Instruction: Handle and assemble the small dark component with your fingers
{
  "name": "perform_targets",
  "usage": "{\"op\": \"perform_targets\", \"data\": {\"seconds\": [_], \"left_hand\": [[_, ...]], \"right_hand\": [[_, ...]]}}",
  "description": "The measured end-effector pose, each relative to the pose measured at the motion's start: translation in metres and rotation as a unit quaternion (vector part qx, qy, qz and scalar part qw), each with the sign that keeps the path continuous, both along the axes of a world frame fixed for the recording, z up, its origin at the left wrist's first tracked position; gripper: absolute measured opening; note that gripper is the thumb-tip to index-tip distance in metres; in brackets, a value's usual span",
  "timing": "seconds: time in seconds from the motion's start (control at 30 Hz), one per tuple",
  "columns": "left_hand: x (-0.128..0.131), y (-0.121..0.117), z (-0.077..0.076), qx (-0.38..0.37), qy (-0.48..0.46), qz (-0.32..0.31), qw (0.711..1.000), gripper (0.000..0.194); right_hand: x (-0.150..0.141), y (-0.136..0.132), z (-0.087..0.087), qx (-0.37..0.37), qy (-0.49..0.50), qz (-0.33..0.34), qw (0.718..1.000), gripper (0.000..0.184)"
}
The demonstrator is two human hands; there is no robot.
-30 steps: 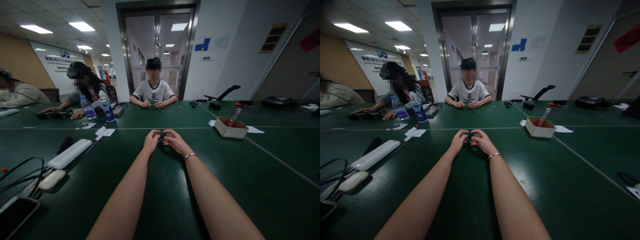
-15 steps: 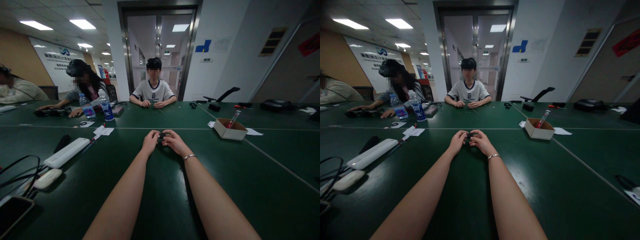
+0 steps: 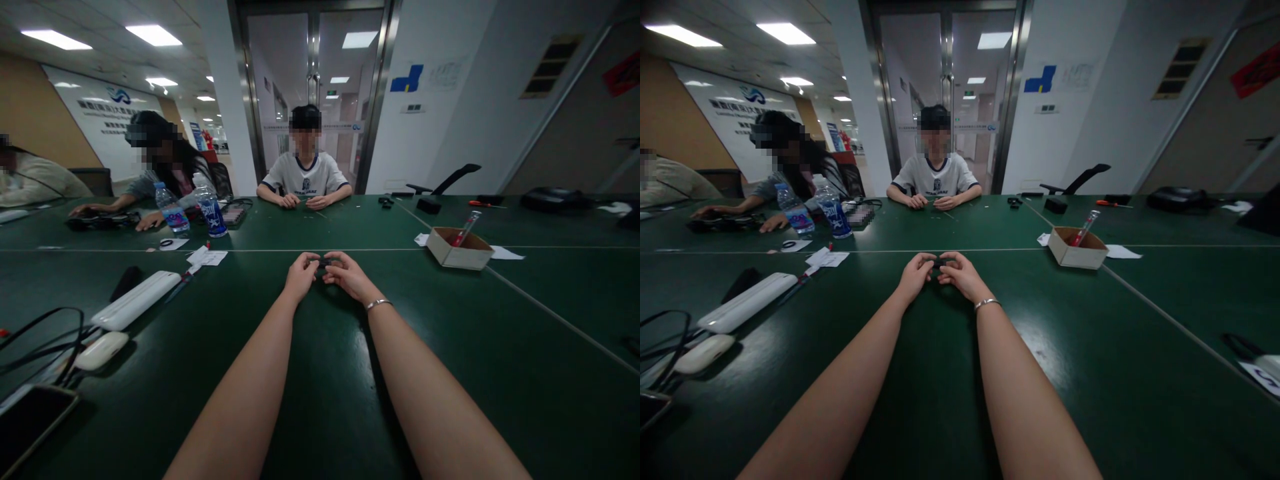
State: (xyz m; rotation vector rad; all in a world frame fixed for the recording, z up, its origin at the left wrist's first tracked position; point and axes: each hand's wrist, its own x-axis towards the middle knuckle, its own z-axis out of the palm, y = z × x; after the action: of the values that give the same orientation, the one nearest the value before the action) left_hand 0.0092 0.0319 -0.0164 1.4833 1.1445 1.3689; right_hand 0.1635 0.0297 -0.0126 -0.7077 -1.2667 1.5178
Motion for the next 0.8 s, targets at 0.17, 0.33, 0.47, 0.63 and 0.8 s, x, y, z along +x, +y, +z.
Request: {"op": "perform_targets", "data": {"seconds": [0.17,0.33,0.47,0.63,0.8], "left_hand": [[-0.003,0.002,-0.001,0.005,-0.002,0.006,1.000,0.020],[-0.003,-0.001,0.001,0.016,0.132,0.099,0.986,0.013],[-0.008,-0.017,0.009,-0.017,0.148,0.038,0.988,0.007],[-0.051,-0.067,0.020,-0.143,0.075,-0.115,0.980,0.017],[-0.141,-0.155,0.027,-0.216,0.089,-0.075,0.969,0.044]], "right_hand": [[-0.011,0.006,-0.011,0.107,-0.151,-0.095,0.978,0.030],[-0.022,-0.002,-0.008,0.212,-0.382,-0.206,0.875,0.021],[-0.020,-0.024,-0.005,0.254,-0.375,-0.187,0.872,0.017],[0.006,-0.074,0.007,0.244,-0.366,-0.076,0.895,0.026],[0.094,-0.150,0.048,0.170,-0.487,0.031,0.856,0.038]]}}
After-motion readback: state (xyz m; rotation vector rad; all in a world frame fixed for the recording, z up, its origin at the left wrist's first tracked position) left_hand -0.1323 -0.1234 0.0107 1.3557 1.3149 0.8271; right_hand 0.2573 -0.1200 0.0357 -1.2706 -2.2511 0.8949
